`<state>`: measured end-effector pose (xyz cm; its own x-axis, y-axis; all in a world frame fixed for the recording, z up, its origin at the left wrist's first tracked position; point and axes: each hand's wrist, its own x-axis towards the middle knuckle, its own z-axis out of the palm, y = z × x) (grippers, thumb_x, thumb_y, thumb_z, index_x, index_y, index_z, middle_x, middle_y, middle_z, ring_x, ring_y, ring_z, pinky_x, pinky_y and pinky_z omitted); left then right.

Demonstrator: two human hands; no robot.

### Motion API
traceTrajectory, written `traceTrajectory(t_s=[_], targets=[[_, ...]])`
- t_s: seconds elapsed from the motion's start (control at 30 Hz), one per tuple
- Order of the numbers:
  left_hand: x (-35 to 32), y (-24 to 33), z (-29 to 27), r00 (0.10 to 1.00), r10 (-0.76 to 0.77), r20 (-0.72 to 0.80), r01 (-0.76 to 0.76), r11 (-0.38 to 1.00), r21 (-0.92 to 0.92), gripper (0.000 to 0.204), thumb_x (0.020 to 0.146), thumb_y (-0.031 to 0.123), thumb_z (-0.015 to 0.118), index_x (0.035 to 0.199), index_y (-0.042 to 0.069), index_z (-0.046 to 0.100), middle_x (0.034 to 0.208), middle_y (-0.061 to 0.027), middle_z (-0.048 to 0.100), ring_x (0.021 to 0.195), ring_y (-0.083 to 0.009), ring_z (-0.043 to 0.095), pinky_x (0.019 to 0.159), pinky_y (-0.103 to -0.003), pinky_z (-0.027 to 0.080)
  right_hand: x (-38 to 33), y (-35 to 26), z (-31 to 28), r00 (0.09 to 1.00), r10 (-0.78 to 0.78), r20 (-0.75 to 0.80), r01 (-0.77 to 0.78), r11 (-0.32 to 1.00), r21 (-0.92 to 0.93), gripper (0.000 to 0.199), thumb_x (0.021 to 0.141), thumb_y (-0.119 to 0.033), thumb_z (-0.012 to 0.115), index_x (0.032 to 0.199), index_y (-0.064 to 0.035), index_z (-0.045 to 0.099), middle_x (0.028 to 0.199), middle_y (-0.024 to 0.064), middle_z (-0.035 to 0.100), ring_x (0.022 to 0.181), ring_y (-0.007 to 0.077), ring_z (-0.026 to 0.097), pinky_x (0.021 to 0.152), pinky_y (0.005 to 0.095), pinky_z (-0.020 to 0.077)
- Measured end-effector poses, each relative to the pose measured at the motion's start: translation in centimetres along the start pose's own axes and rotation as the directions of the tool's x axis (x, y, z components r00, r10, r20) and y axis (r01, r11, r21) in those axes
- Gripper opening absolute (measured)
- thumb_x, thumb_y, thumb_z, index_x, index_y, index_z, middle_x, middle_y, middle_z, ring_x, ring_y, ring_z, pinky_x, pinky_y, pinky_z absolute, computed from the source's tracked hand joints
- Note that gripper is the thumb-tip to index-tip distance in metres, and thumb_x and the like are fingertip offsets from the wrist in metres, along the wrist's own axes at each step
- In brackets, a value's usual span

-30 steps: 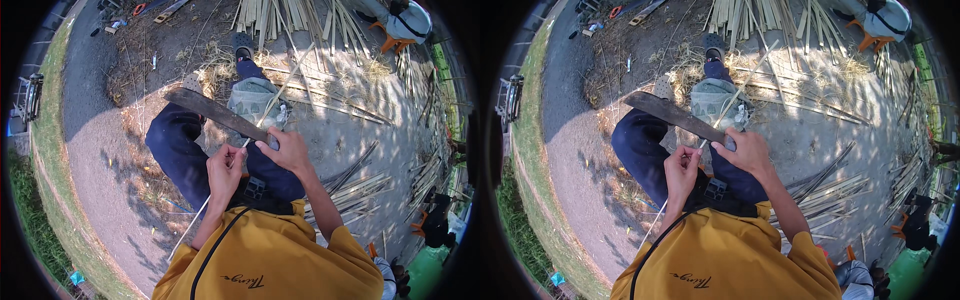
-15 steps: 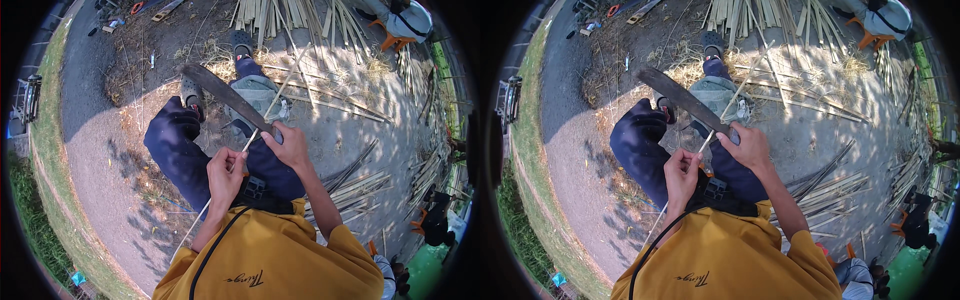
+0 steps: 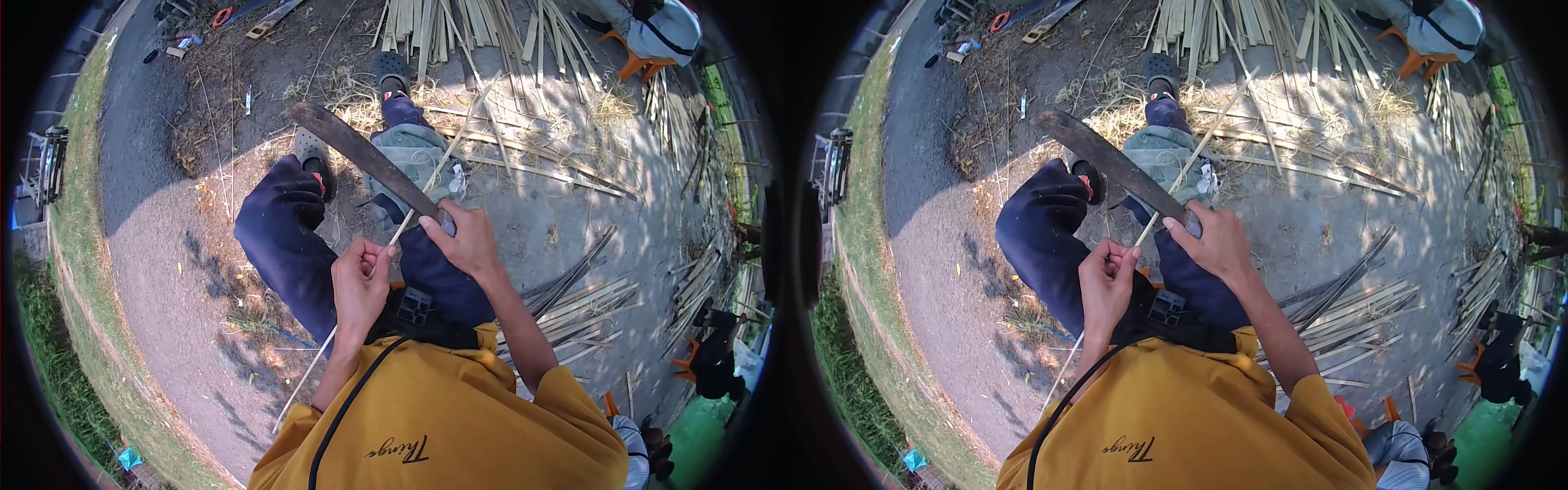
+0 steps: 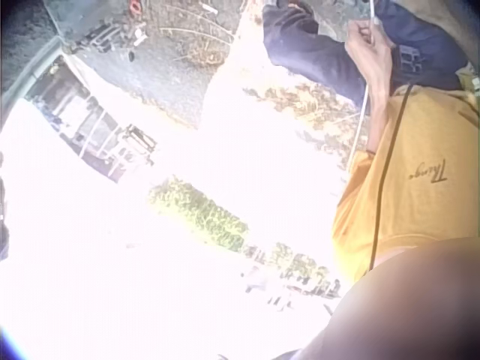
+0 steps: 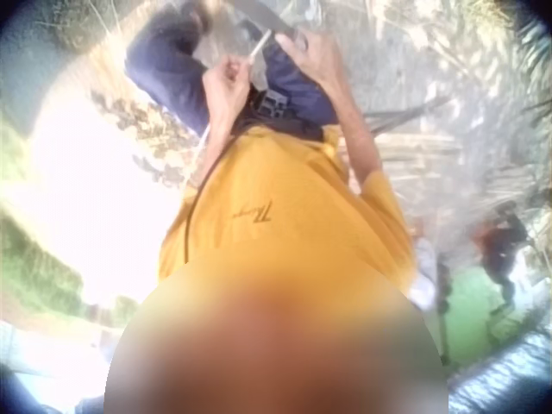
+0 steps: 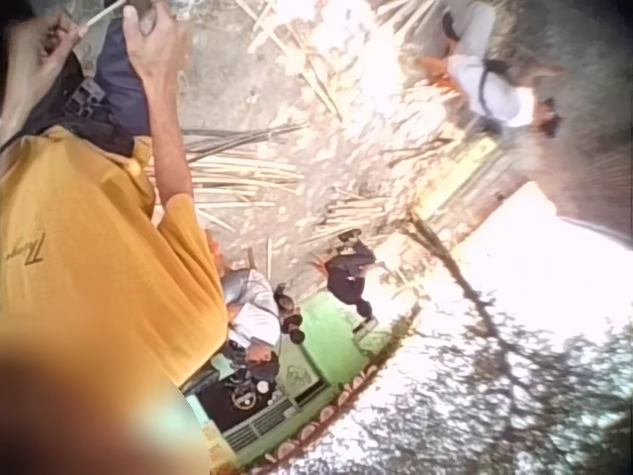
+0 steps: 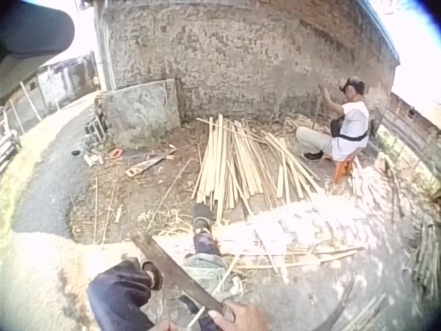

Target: The person uses a large blade to strip thin shavings from a bamboo pole while seated outdoors. They hold the pole against a cloth pad on their knee and pull the blade toward themselves repeatedly to create thin, flexible strips.

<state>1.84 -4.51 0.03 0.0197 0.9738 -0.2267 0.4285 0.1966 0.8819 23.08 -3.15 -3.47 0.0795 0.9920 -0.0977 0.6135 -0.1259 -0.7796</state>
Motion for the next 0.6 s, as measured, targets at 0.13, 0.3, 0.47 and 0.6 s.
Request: traceTrajectory(t_s=[0.13,0.3,0.47,0.6], targets=[[0.6,-0.7,0.0,1.000,0.018,0.007,-0.017,0.994,-0.108,0.021,0.099,0.010,0.077,0.086,-0.001,0.065,0.063,0.0012,0.055,0.054,-0.0028,0.043,0.049,-0.024,0.033,-0.4,-0.3,-0.1,0.996,-0.071,0.048,0.077,0.988,-0.137,0.051,0.093,-0.058,0.071,0.100,-0.0081,0.076,0.065,0.0192,0.067,0.068,0.0436,0.071,0.066,0.0534,0.0551],[-0.1,-0.3,-0.2,0.997,-0.057,0.049,0.063,0.991,-0.122,0.021,0.099,0.010,0.077,0.086,-0.001,0.065,0.063,0.0008,0.055,0.054,-0.0030,0.043,0.049,-0.025,0.033,0.0,0.4,0.0,1.000,0.005,0.019,-0.003,0.995,-0.098,0.052,0.093,-0.060,0.071,0.103,-0.0093,0.076,0.065,0.0191,0.068,0.070,0.0440,0.072,0.067,0.0542,0.0559],[0.3,-0.1,-0.1,1.000,0.018,0.005,-0.017,0.998,-0.059,0.021,0.099,0.010,0.077,0.085,-0.001,0.065,0.062,0.0007,0.055,0.054,-0.0040,0.044,0.049,-0.026,0.032,-0.5,-0.5,0.0,0.998,-0.043,0.052,0.048,0.993,-0.103,0.052,0.093,-0.060,0.072,0.101,-0.0088,0.076,0.065,0.0197,0.067,0.069,0.0448,0.071,0.066,0.0535,0.0558],[-0.8,0.1,-1.1,0.998,-0.061,0.036,0.063,0.996,-0.063,0.023,0.099,0.010,0.077,0.085,-0.001,0.063,0.062,-0.0005,0.056,0.054,-0.0056,0.045,0.049,-0.027,0.033,-0.1,0.7,0.1,0.999,-0.052,-0.010,0.051,0.992,-0.119,0.051,0.092,-0.059,0.074,0.099,-0.0088,0.075,0.066,0.0198,0.068,0.068,0.0442,0.071,0.063,0.0524,0.0553]])
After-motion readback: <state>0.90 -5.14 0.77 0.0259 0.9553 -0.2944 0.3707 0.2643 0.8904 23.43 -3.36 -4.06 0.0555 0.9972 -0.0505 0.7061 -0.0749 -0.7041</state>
